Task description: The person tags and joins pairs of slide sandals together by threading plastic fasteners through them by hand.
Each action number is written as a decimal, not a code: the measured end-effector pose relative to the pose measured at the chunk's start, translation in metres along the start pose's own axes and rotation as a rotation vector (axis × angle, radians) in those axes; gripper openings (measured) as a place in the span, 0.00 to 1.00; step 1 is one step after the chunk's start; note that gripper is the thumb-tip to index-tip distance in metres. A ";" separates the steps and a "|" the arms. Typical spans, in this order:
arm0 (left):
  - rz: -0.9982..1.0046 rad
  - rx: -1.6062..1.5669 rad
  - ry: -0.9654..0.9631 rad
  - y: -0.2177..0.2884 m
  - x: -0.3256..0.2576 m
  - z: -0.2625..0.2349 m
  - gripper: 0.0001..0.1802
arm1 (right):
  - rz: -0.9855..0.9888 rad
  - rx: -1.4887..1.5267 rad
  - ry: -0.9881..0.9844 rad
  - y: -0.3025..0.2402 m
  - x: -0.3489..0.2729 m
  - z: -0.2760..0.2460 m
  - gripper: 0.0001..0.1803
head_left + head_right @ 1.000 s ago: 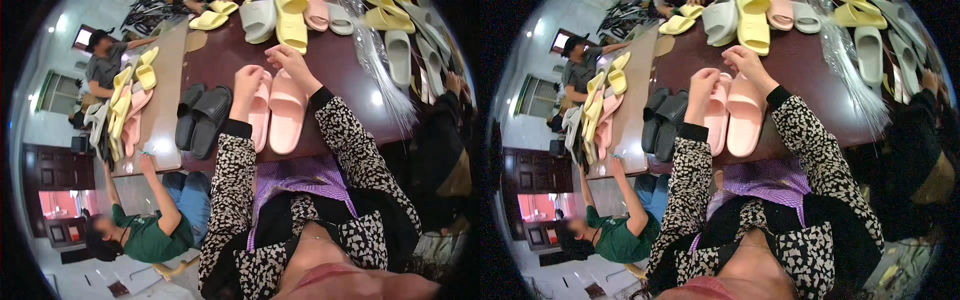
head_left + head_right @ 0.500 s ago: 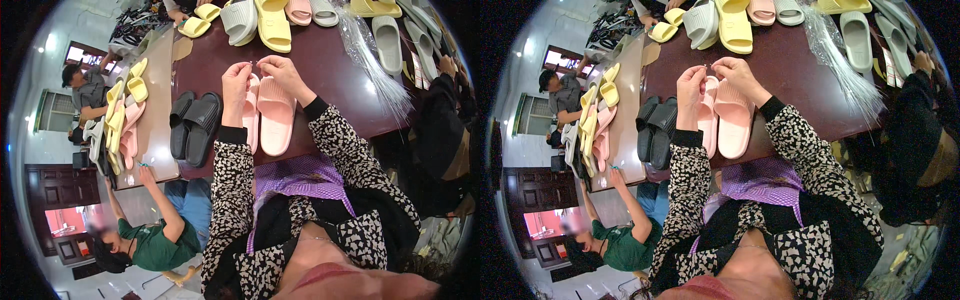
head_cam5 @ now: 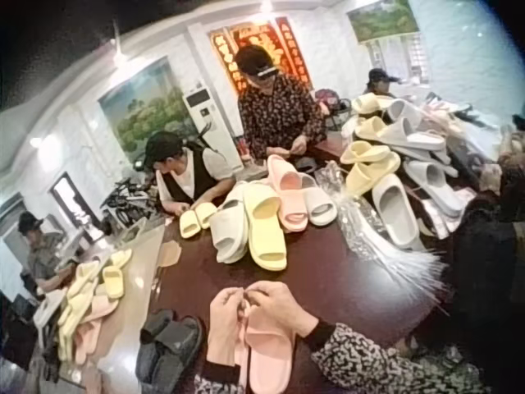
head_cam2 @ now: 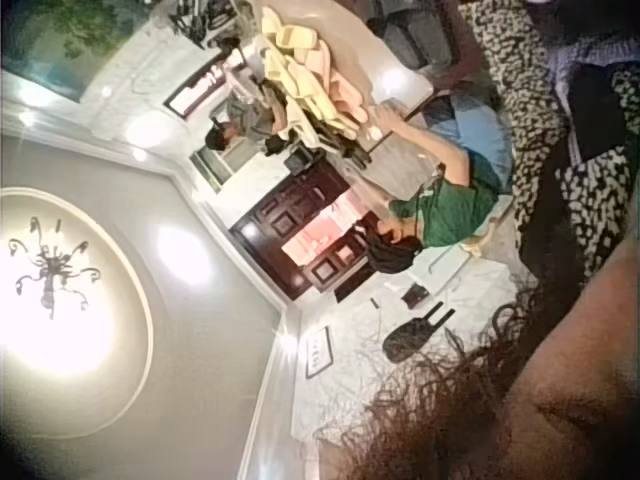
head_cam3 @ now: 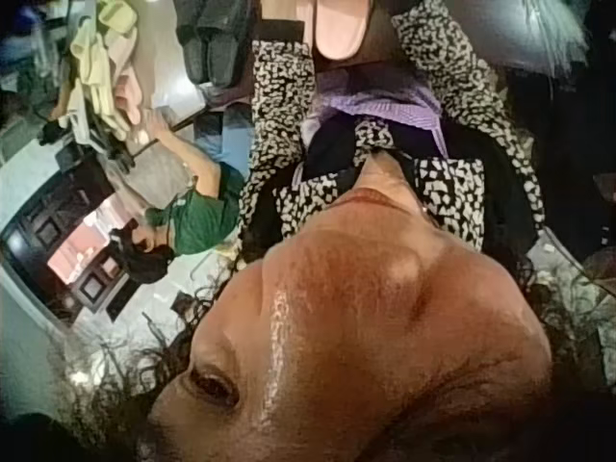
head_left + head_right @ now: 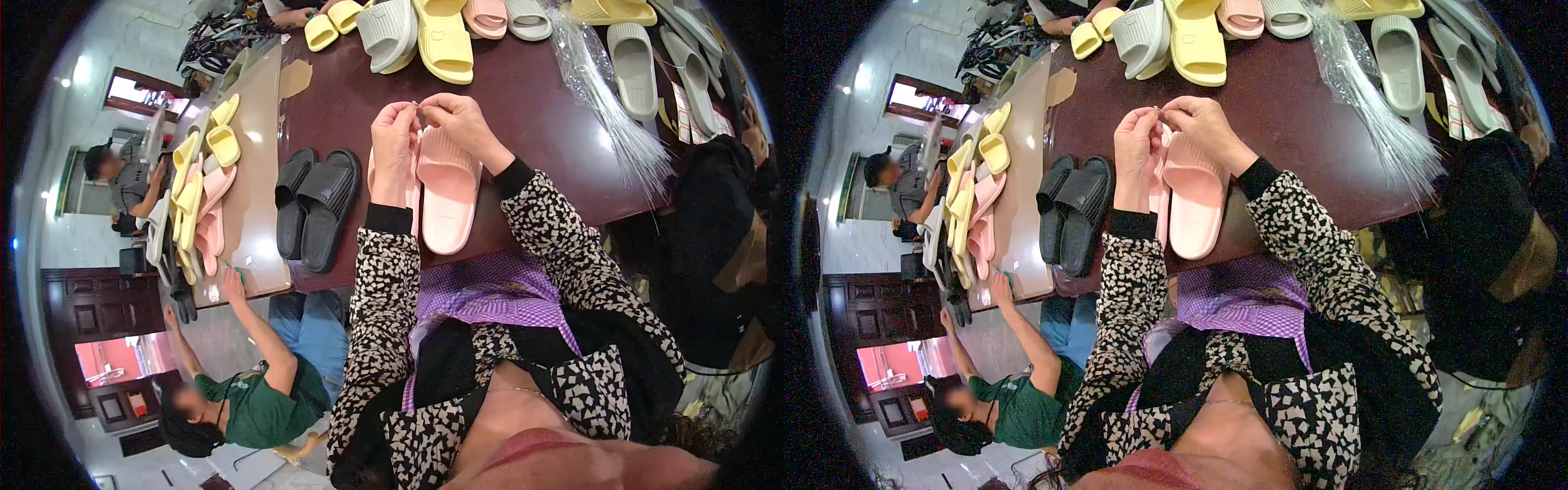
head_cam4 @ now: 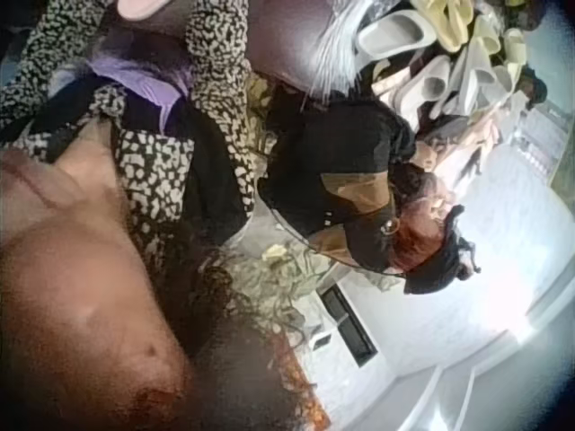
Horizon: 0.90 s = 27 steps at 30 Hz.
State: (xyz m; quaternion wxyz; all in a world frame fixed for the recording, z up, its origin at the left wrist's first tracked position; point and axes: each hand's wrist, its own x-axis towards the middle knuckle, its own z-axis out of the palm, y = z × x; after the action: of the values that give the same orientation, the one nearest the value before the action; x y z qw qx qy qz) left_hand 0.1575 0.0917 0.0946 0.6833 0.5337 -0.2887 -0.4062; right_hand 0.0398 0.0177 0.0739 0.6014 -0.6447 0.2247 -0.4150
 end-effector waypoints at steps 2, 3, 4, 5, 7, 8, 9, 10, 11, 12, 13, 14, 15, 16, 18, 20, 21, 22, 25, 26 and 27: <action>-0.005 -0.013 0.001 -0.001 0.000 0.001 0.03 | 0.003 -0.004 0.001 0.001 0.000 -0.001 0.08; -0.010 -0.012 0.001 -0.001 0.001 0.001 0.03 | 0.006 -0.007 0.001 0.002 0.001 -0.002 0.08; -0.015 -0.010 0.001 -0.001 0.001 0.002 0.03 | 0.008 -0.011 0.002 0.002 0.002 -0.003 0.08; -0.019 -0.008 0.002 -0.001 0.003 0.003 0.03 | 0.007 -0.012 0.002 0.002 0.003 -0.004 0.08; -0.017 -0.005 0.002 0.000 0.002 0.000 0.03 | 0.004 -0.015 0.010 0.002 0.003 -0.001 0.09; -0.013 -0.004 0.000 0.001 0.002 -0.001 0.03 | 0.000 -0.015 0.011 0.000 0.005 0.002 0.10; -0.007 -0.002 0.000 0.004 0.003 -0.004 0.03 | -0.005 -0.010 0.003 -0.002 0.005 0.004 0.10; 0.003 0.001 0.010 0.006 0.001 -0.005 0.03 | -0.036 -0.066 0.004 -0.005 0.005 0.004 0.10; -0.007 0.001 0.039 0.012 -0.005 0.000 0.02 | -0.076 -0.120 0.002 -0.011 0.004 0.004 0.09; -0.012 -0.002 0.067 0.015 -0.007 0.006 0.02 | -0.122 -0.176 -0.002 -0.014 0.004 0.002 0.09; -0.002 0.020 0.065 0.016 -0.007 0.004 0.02 | -0.118 -0.172 0.006 -0.014 0.005 0.005 0.09; 0.011 0.042 0.065 0.016 -0.007 0.003 0.02 | -0.117 -0.167 0.012 -0.014 0.003 0.006 0.10; 0.010 0.019 0.064 0.010 -0.006 0.002 0.02 | -0.118 -0.198 0.025 -0.013 0.001 0.006 0.09; 0.012 -0.008 0.059 0.004 -0.003 0.003 0.03 | -0.123 -0.234 0.040 -0.014 0.001 0.004 0.09; 0.161 0.026 0.045 -0.005 0.000 0.000 0.04 | -0.159 -0.324 0.045 -0.016 -0.002 0.008 0.08; 0.173 0.080 0.048 -0.008 -0.001 0.001 0.04 | -0.168 -0.374 0.034 -0.019 -0.006 0.006 0.08; 0.155 0.135 0.039 -0.008 -0.002 0.000 0.04 | -0.150 -0.430 0.040 -0.021 -0.007 0.007 0.07; 0.170 0.140 0.047 -0.007 -0.001 -0.001 0.04 | -0.165 -0.422 0.033 -0.021 -0.007 0.009 0.07; 0.202 0.201 0.038 -0.011 0.003 -0.006 0.04 | -0.262 -0.579 0.046 -0.022 -0.006 0.010 0.06; 0.210 0.203 0.040 -0.011 0.004 -0.006 0.04 | -0.271 -0.577 0.045 -0.021 -0.006 0.009 0.06; 0.198 0.214 0.023 -0.012 0.004 -0.007 0.04 | -0.283 -0.590 0.041 -0.020 -0.005 0.008 0.06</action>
State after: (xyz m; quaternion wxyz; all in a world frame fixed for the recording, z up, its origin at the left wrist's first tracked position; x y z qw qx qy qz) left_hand 0.1623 0.0903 0.0810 0.6624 0.5772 -0.3737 -0.2974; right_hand 0.0391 0.0301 0.0922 0.3204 -0.8074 0.2554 -0.4244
